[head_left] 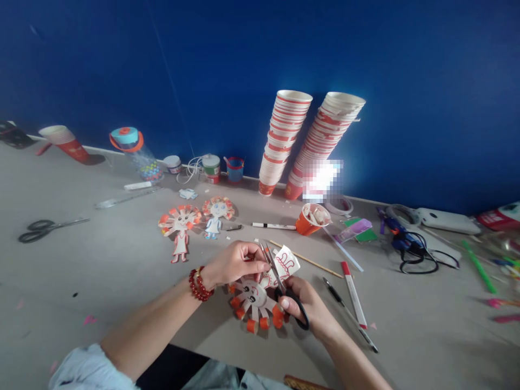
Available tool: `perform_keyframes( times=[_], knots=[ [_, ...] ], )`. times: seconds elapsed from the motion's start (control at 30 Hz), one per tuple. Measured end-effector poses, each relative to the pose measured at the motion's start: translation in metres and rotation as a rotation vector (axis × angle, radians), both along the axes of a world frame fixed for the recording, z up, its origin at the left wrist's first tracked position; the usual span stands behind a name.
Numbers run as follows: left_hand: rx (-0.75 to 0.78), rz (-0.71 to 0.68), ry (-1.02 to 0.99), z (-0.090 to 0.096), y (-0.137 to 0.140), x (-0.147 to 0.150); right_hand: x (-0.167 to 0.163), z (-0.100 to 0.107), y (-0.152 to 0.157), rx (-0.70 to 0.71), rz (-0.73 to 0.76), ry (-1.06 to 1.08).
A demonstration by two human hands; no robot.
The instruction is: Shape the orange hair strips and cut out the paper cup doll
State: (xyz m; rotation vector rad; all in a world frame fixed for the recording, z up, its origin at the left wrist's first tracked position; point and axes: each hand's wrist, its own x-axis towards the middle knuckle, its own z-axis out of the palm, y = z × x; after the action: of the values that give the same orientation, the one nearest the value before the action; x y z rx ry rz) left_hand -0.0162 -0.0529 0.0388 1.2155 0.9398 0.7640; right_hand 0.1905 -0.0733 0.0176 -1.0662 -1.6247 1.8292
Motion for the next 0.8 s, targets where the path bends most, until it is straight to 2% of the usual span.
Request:
perform_keyframes(
  times=[0.47, 0.63, 0.8],
  knots=[
    [-0.003, 0.012, 0.018, 0.000, 0.000, 0.001, -0.001, 0.002, -0.001, 0.000, -0.030, -0.044],
    [0.015, -0.048, 0.058, 0.003, 0.002, -0.005, 0.002, 0.004, 0.001, 0.030, 0.008, -0.075],
    [-0.042, -0.129, 0.074, 0.007, 0.006, -0.014, 0.005, 0.006, 0.002, 0.077, 0.068, -0.101]
  ],
)
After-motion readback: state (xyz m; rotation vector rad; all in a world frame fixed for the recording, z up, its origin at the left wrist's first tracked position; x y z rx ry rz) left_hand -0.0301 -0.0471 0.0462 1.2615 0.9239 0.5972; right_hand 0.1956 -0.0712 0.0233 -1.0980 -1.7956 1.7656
